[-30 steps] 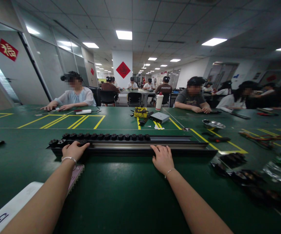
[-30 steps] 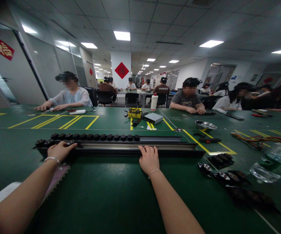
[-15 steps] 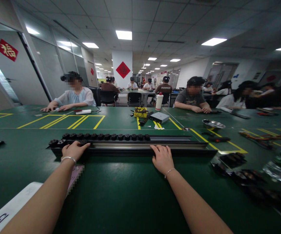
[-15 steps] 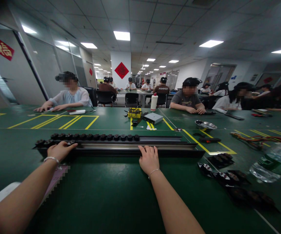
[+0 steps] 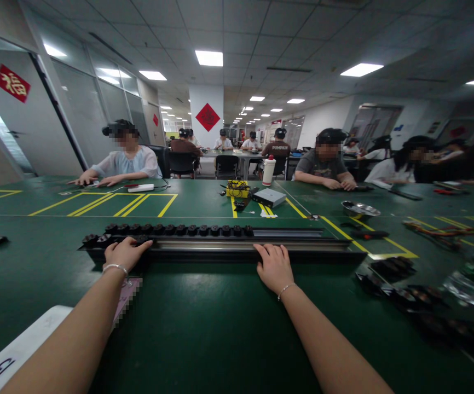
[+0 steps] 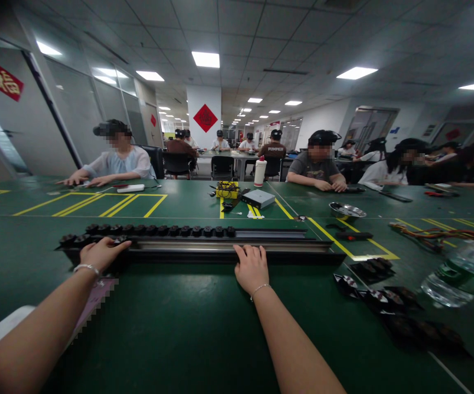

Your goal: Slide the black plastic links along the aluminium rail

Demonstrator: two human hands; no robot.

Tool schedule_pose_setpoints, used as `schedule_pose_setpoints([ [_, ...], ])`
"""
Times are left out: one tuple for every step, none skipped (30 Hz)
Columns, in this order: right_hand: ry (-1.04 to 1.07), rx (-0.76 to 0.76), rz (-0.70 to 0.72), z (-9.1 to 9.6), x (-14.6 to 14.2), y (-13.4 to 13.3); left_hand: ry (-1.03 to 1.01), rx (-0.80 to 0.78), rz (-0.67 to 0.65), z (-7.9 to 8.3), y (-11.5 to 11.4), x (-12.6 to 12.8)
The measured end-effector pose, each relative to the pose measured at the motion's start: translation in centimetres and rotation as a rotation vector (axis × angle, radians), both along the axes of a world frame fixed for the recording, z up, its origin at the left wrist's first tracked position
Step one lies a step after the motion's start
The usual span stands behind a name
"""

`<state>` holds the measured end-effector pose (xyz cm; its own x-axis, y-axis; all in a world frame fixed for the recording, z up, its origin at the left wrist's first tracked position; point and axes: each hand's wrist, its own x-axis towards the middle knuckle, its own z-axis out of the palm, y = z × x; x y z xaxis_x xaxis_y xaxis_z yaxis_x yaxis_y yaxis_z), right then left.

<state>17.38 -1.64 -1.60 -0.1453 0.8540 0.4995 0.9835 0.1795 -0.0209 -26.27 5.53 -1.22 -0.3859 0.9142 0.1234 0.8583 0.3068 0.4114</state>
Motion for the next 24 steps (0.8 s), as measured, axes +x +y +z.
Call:
schedule_pose_setpoints([
  [-0.001,-0.001,0.0,0.0,0.0,0.0,0.017,0.0,0.028,0.1,-0.1,0.1],
  [-0.004,-0.002,0.0,0.0,0.0,0.0,0.034,0.004,0.044,0.3,-0.2,0.3],
  [-0.007,-0.002,-0.001,0.0,0.0,0.0,0.047,0.004,0.054,0.4,-0.3,0.4],
  [-0.01,-0.002,-0.003,0.0,0.0,0.0,0.055,0.001,0.05,0.5,-0.3,0.6],
  [-0.013,-0.003,-0.005,0.0,0.0,0.1,0.06,-0.003,0.047,0.7,-0.4,0.7],
  [-0.015,-0.005,-0.007,0.0,0.0,0.1,0.062,-0.013,0.045,0.8,-0.5,0.8],
  [-0.018,-0.007,-0.009,-0.1,0.0,0.1,0.062,-0.023,0.045,0.9,-0.5,0.9],
  [-0.021,-0.009,-0.01,-0.1,0.0,0.1,0.06,-0.033,0.046,1.0,-0.5,0.9],
  [-0.022,-0.012,-0.01,-0.1,0.0,0.1,0.055,-0.041,0.047,1.1,-0.6,1.0],
  [-0.022,-0.014,-0.009,-0.1,0.0,0.1,0.052,-0.046,0.049,1.1,-0.6,1.0],
  [-0.021,-0.014,-0.009,-0.1,0.0,0.1,0.051,-0.048,0.05,1.2,-0.6,1.0],
  [-0.019,-0.014,-0.008,-0.1,0.0,0.2,0.05,-0.047,0.05,1.2,-0.6,1.1],
  [-0.016,-0.014,-0.007,-0.1,0.0,0.2,0.051,-0.046,0.049,1.3,-0.7,1.1],
  [-0.012,-0.013,-0.005,-0.1,0.0,0.2,0.05,-0.045,0.048,1.3,-0.7,1.2],
  [-0.008,-0.012,-0.002,-0.1,0.0,0.1,0.048,-0.046,0.046,1.4,-0.7,1.2],
  [-0.003,-0.009,0.0,-0.1,0.1,0.1,0.043,-0.047,0.043,1.5,-0.8,1.3],
  [0.002,-0.008,0.003,-0.2,0.1,0.1,0.037,-0.048,0.04,1.5,-0.8,1.4],
  [0.007,-0.005,0.005,-0.2,0.1,0.1,0.031,-0.05,0.037,1.6,-0.9,1.5],
  [0.01,-0.004,0.008,-0.2,0.1,0.1,0.027,-0.051,0.035,1.7,-0.9,1.5],
  [0.012,-0.003,0.009,-0.2,0.1,0.1,0.025,-0.052,0.032,1.7,-1.0,1.6],
  [0.013,-0.001,0.011,-0.2,0.1,0.1,0.025,-0.052,0.031,1.8,-1.0,1.6],
  [0.013,0.001,0.012,-0.1,0.1,0.1,0.028,-0.051,0.031,1.8,-1.0,1.6],
  [0.013,0.003,0.012,-0.1,0.1,0.1,0.03,-0.052,0.031,1.9,-1.1,1.7],
  [0.012,0.005,0.011,-0.1,0.1,0.1,0.032,-0.052,0.031,1.9,-1.1,1.7],
])
